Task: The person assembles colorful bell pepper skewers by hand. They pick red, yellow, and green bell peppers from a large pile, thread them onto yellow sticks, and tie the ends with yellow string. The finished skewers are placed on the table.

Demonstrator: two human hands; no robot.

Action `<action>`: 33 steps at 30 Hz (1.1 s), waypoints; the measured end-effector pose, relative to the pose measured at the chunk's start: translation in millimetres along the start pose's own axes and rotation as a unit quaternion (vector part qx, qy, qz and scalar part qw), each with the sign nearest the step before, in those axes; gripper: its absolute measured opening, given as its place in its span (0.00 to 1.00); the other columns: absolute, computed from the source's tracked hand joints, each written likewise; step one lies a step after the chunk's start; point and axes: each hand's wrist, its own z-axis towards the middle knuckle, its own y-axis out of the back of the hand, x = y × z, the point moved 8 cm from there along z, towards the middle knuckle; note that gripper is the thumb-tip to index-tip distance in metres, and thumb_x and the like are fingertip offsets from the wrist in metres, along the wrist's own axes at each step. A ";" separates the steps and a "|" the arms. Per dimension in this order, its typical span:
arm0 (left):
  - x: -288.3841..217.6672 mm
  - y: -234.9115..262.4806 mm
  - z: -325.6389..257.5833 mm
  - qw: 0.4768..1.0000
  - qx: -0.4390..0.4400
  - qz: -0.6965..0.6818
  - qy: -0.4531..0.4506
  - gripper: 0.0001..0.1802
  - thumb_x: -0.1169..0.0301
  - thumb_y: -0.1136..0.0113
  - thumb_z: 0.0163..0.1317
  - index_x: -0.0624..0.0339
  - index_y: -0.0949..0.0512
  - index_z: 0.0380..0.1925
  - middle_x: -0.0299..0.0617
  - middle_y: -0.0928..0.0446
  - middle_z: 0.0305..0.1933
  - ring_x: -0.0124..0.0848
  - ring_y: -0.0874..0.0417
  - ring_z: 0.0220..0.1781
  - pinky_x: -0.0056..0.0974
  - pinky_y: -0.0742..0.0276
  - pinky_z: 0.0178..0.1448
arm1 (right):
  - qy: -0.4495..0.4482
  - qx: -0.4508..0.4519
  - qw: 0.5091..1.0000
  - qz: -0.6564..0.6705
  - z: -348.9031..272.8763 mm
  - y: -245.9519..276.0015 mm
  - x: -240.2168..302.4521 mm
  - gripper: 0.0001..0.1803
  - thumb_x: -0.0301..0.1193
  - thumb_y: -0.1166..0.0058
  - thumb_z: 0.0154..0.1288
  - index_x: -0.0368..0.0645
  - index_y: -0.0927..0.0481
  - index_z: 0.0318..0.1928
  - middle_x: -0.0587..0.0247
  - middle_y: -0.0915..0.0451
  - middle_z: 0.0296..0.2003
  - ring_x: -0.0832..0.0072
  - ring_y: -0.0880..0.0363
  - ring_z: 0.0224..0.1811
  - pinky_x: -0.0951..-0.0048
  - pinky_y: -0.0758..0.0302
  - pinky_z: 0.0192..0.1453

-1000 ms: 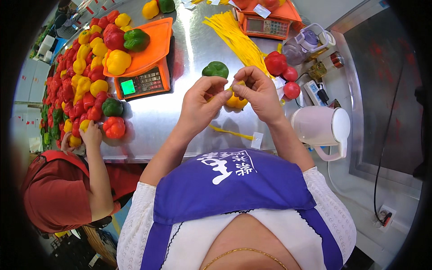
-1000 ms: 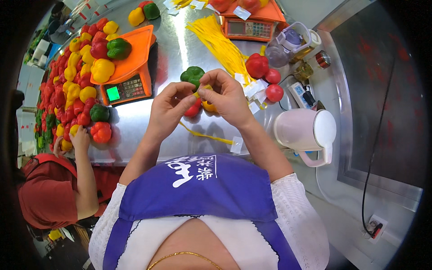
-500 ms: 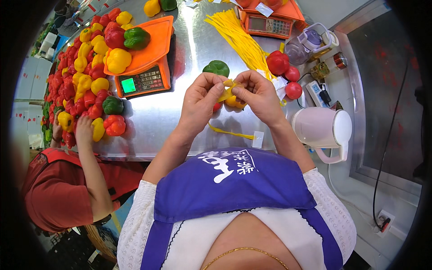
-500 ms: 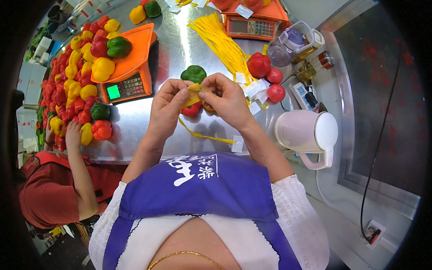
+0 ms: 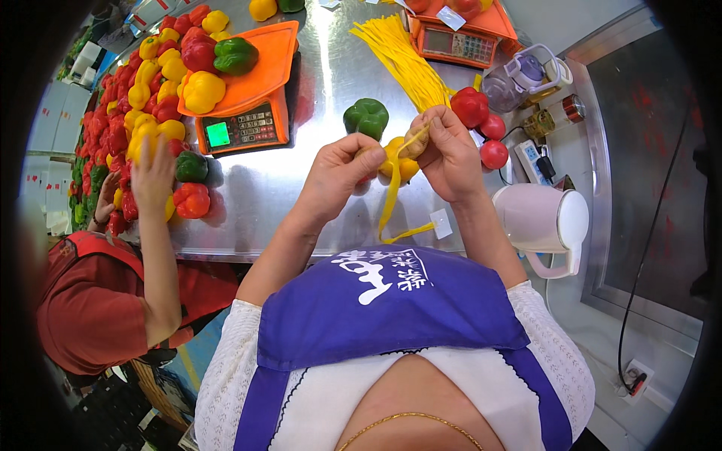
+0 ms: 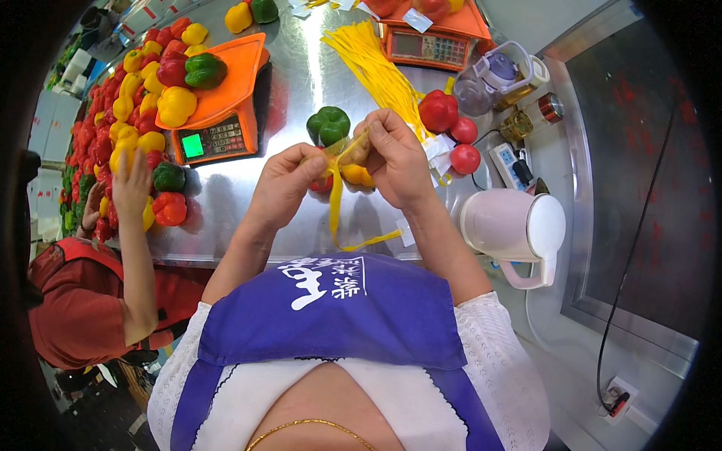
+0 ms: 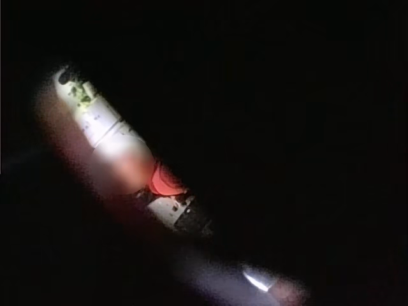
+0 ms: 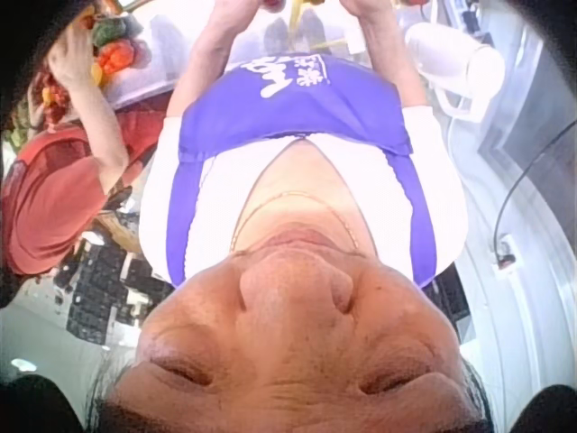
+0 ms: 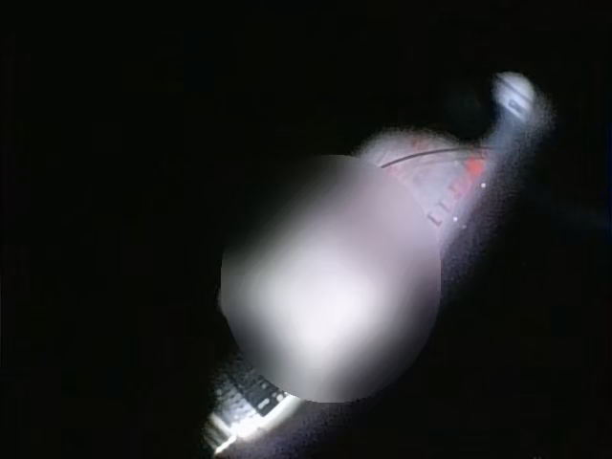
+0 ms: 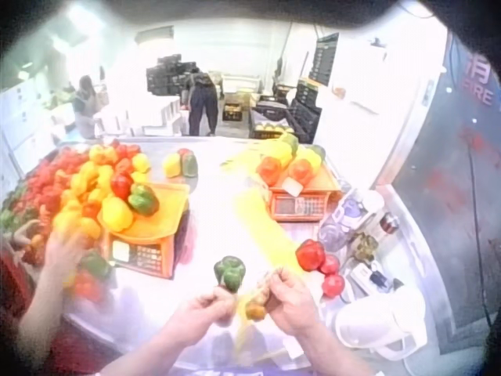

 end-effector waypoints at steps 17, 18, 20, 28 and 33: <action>-19.2 -10.9 -0.2 0.994 0.053 -0.095 0.025 0.09 0.70 0.39 0.64 0.57 0.26 0.42 0.32 0.26 0.30 0.19 0.28 0.25 0.26 0.34 0.27 | -0.059 -0.086 0.995 -0.014 0.0 2.7 -0.9 0.10 0.35 0.59 0.76 0.42 0.30 0.39 0.69 0.28 0.28 0.81 0.31 0.25 0.79 0.29 0.33; -14.3 -13.8 -3.1 0.996 0.060 -0.030 0.056 0.09 0.70 0.38 0.62 0.57 0.26 0.41 0.31 0.26 0.29 0.18 0.29 0.23 0.25 0.37 0.25 | -0.050 -0.011 0.999 0.017 5.1 15.9 -3.4 0.10 0.34 0.60 0.76 0.44 0.31 0.38 0.70 0.30 0.28 0.81 0.32 0.27 0.79 0.31 0.33; -3.1 -9.5 -2.5 0.991 0.067 0.079 0.087 0.08 0.73 0.37 0.60 0.58 0.24 0.39 0.30 0.25 0.28 0.18 0.29 0.23 0.24 0.36 0.25 | -0.099 0.059 0.989 0.096 3.8 13.5 -13.9 0.09 0.34 0.59 0.76 0.44 0.31 0.37 0.71 0.32 0.27 0.82 0.34 0.25 0.81 0.35 0.30; -21.4 -1.1 7.1 0.978 0.039 -0.202 -0.035 0.07 0.70 0.45 0.68 0.58 0.28 0.43 0.34 0.25 0.30 0.20 0.28 0.25 0.26 0.30 0.31 | -0.163 0.046 0.946 -0.275 -8.7 18.1 -36.0 0.12 0.36 0.48 0.71 0.43 0.26 0.47 0.71 0.26 0.30 0.90 0.35 0.22 0.85 0.42 0.23; -5.1 -12.1 2.4 0.993 0.062 -0.071 0.077 0.09 0.69 0.41 0.66 0.58 0.26 0.43 0.33 0.25 0.29 0.17 0.32 0.23 0.25 0.38 0.24 | -0.082 -0.061 0.994 -0.038 0.8 16.5 -15.6 0.11 0.36 0.51 0.73 0.42 0.24 0.47 0.69 0.24 0.36 0.84 0.29 0.32 0.81 0.30 0.38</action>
